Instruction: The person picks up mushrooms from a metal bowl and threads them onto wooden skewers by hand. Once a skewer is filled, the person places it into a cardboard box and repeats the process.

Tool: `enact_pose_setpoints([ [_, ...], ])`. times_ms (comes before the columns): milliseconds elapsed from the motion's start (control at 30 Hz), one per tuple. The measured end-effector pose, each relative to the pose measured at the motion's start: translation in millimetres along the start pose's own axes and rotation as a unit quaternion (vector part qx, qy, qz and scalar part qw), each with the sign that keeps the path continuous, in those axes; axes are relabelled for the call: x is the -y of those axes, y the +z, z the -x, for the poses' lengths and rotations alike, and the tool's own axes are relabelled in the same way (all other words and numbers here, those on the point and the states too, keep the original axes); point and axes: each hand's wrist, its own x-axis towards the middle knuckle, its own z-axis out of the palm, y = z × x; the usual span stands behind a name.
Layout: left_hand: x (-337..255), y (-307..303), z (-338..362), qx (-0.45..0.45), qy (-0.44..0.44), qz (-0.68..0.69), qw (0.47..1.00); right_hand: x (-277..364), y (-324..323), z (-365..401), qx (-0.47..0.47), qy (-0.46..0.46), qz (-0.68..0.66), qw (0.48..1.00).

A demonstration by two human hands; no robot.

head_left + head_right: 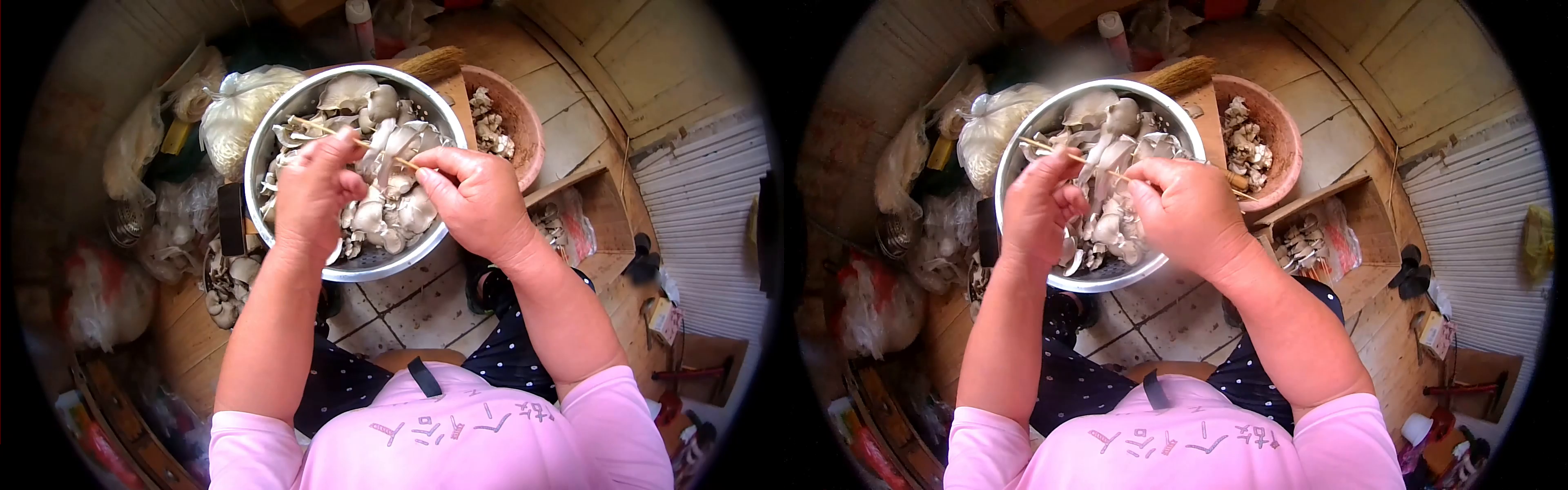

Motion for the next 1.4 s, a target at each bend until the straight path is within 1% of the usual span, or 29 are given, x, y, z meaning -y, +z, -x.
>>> enact_pose_setpoints([
  [100,-11,-20,-18,-0.045,0.056,-0.026,0.997,-5,-3,-4,-0.025,0.011,-0.042,0.999],
  [233,-1,-48,-55,-0.066,0.075,-0.086,0.991,-7,-5,-4,-0.03,0.021,-0.043,0.998],
  [267,2,-48,-60,-0.067,0.07,-0.181,0.979,-7,-5,-4,-0.03,0.022,-0.043,0.998],
  [300,6,-49,-64,-0.067,0.064,-0.273,0.957,-7,-4,-4,-0.031,0.015,-0.042,0.999],
  [333,11,-49,-68,-0.039,0.058,-0.344,0.936,-6,-4,-4,-0.032,0.007,-0.041,0.999],
  [367,17,-47,-71,-0.041,0.049,-0.448,0.892,-5,-4,-4,-0.032,0.007,-0.04,0.999],
  [433,27,-41,-70,-0.018,0.096,-0.614,0.783,-4,-4,-4,-0.035,0.005,-0.045,0.998],
  [467,35,-42,-71,-0.017,0.147,-0.675,0.723,-3,-4,-4,-0.036,0.006,-0.044,0.998],
  [500,38,-42,-72,-0.016,0.147,-0.675,0.723,-3,-5,-4,-0.031,0.008,-0.045,0.998],
  [567,35,-29,-66,-0.026,0.111,-0.723,0.681,-3,-6,-3,-0.028,0.012,-0.045,0.999],
  [600,40,-33,-72,-0.037,0.136,-0.72,0.679,-4,-6,-3,-0.029,0.01,-0.045,0.998],
  [633,39,-35,-73,-0.036,0.137,-0.72,0.679,-4,-7,-2,-0.031,0.007,-0.047,0.998],
  [700,35,-37,-75,-0.073,0.157,-0.699,0.694,-5,-10,-2,-0.032,0.005,-0.047,0.998],
  [733,31,-38,-73,-0.101,0.201,-0.679,0.699,-5,-12,-2,-0.03,0.008,-0.041,0.999],
  [767,25,-42,-74,-0.1,0.203,-0.679,0.698,-5,-14,-2,-0.028,0.01,-0.036,0.999],
  [833,11,-53,-75,-0.111,0.259,-0.622,0.73,-7,-15,-2,-0.037,0.006,-0.037,0.999],
  [867,4,-56,-77,-0.09,0.261,-0.533,0.799,-7,-16,-1,-0.043,0.004,-0.036,0.998],
  [900,-1,-58,-75,-0.09,0.169,-0.413,0.891,-7,-16,-1,-0.045,0.002,-0.038,0.998],
  [933,-11,-53,-65,-0.068,0.129,-0.302,0.942,-6,-16,-1,-0.038,0.008,-0.039,0.998],
  [967,-18,-50,-57,-0.044,0.086,-0.186,0.978,-5,-16,-1,-0.03,0.014,-0.04,0.999],
  [1000,-17,-60,-61,0.012,0.06,-0.079,0.995,-5,-15,-1,-0.031,0.012,-0.042,0.999],
  [1033,-16,-64,-61,0.011,0.061,-0.08,0.995,-6,-14,0,-0.022,0.006,-0.038,0.999],
  [1100,-15,-71,-59,0.138,0.034,0.09,0.986,-3,-13,0,-0.011,-0.003,-0.035,0.999],
  [1167,-13,-68,-58,0.154,0.032,0.121,0.98,2,-12,1,0.014,0.003,-0.043,0.999],
  [1233,-13,-59,-53,0.175,0.019,0.208,0.962,3,-9,0,0.017,0.004,-0.042,0.999],
  [1267,-14,-52,-50,0.134,0.019,0.208,0.969,3,-8,0,0.019,0.006,-0.042,0.999],
  [1300,-13,-52,-50,0.133,0.02,0.209,0.969,3,-7,0,0.021,0.005,-0.042,0.999],
  [1367,-8,-55,-52,0.026,-0.017,0.159,0.987,3,-6,-1,0.012,0.017,-0.038,0.999],
  [1400,-7,-56,-51,0.008,-0.021,0.151,0.988,2,-6,-1,0.013,0.017,-0.038,0.999],
])
